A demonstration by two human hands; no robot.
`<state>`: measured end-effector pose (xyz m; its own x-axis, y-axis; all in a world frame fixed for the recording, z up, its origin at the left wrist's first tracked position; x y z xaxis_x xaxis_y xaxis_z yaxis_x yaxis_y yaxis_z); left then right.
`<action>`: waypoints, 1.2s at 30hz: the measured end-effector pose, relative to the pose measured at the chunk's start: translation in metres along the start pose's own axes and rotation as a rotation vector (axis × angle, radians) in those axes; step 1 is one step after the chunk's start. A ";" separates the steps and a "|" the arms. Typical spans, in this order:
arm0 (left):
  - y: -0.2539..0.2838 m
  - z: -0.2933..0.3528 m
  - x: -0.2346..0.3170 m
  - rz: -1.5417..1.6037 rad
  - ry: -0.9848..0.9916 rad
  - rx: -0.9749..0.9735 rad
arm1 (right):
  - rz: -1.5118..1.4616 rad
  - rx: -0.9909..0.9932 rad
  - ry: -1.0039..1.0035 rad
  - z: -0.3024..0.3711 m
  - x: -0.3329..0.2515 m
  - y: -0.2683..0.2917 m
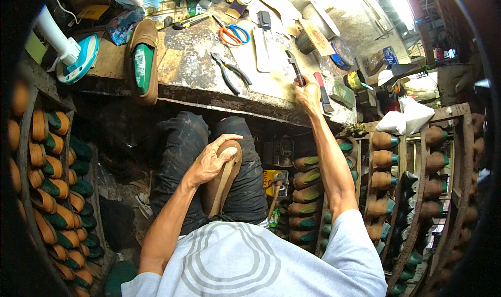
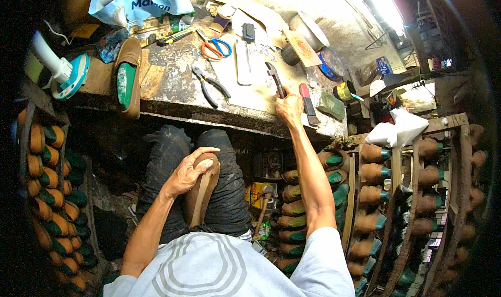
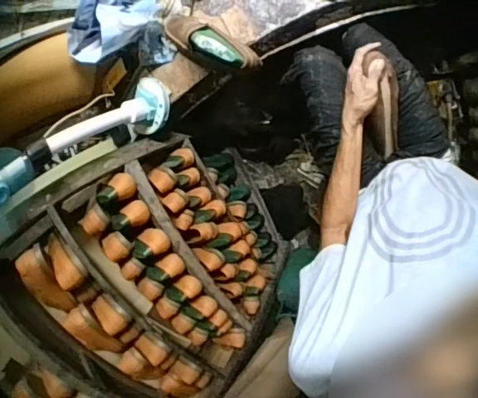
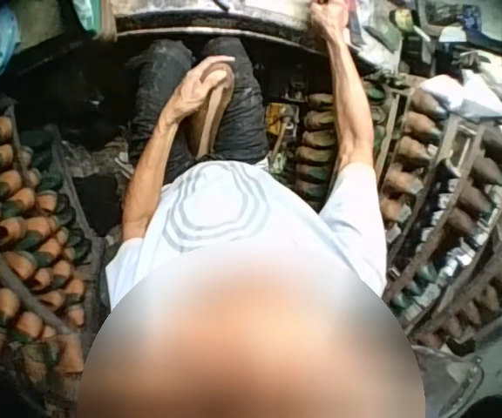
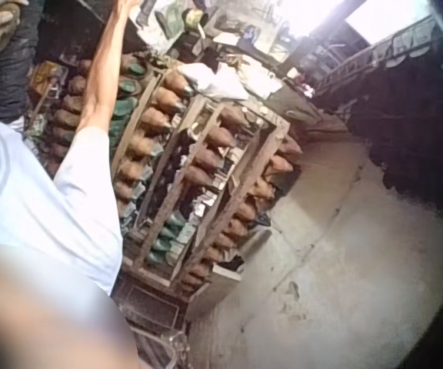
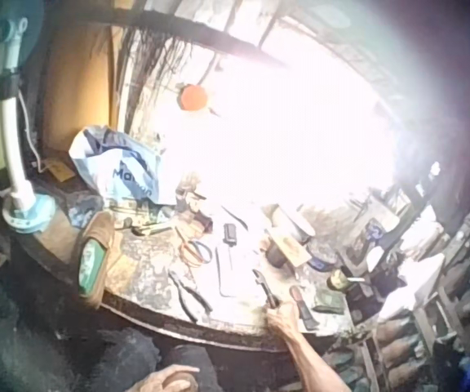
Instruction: The person uses a hammer and pliers to tap and adjust the sole and heel of a brown loafer with a green heel. They repeatedly reposition the shoe, tap along the sole edge, and use pliers to press or align parts of the sole. The person then picks up a second matching loafer and continues similar tapping and pressing actions on its sole and heel.
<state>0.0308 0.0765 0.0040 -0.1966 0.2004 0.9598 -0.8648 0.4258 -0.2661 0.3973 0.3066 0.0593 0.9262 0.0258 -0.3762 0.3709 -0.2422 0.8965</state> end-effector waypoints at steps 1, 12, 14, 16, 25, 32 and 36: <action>0.000 0.000 0.002 0.002 0.004 -0.002 | 0.002 -0.012 -0.009 0.001 0.005 -0.004; -0.014 -0.005 0.006 -0.097 -0.091 0.019 | -0.164 -0.157 -0.075 0.068 -0.071 0.001; -0.017 -0.005 0.002 -0.094 -0.014 -0.004 | -0.649 -0.379 -0.218 0.129 -0.102 0.006; -0.021 -0.008 0.001 -0.089 0.006 -0.014 | -0.957 -0.425 -0.321 0.189 -0.131 0.008; -0.032 -0.007 0.006 -0.025 0.016 -0.039 | -1.062 -0.438 -0.439 0.244 -0.168 0.004; -0.031 -0.008 0.007 -0.100 -0.030 -0.010 | -0.929 -0.463 -0.401 0.243 -0.170 0.009; -0.030 -0.009 0.000 -0.126 -0.043 -0.003 | -0.786 -0.483 -0.330 0.237 -0.171 0.001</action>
<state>0.0608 0.0717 0.0109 -0.1062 0.1072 0.9886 -0.8825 0.4480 -0.1434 0.2233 0.0717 0.0690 0.3648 -0.2805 -0.8878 0.9301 0.1531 0.3338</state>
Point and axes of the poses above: each hand's wrist, its own z-axis away from the middle knuckle, its own y-axis out of the back of the hand, x = y × z, the point moved 4 cm from there along -z, towards the middle knuckle, and after that the axes turned 4 degrees about y, right-handed, at the moved point
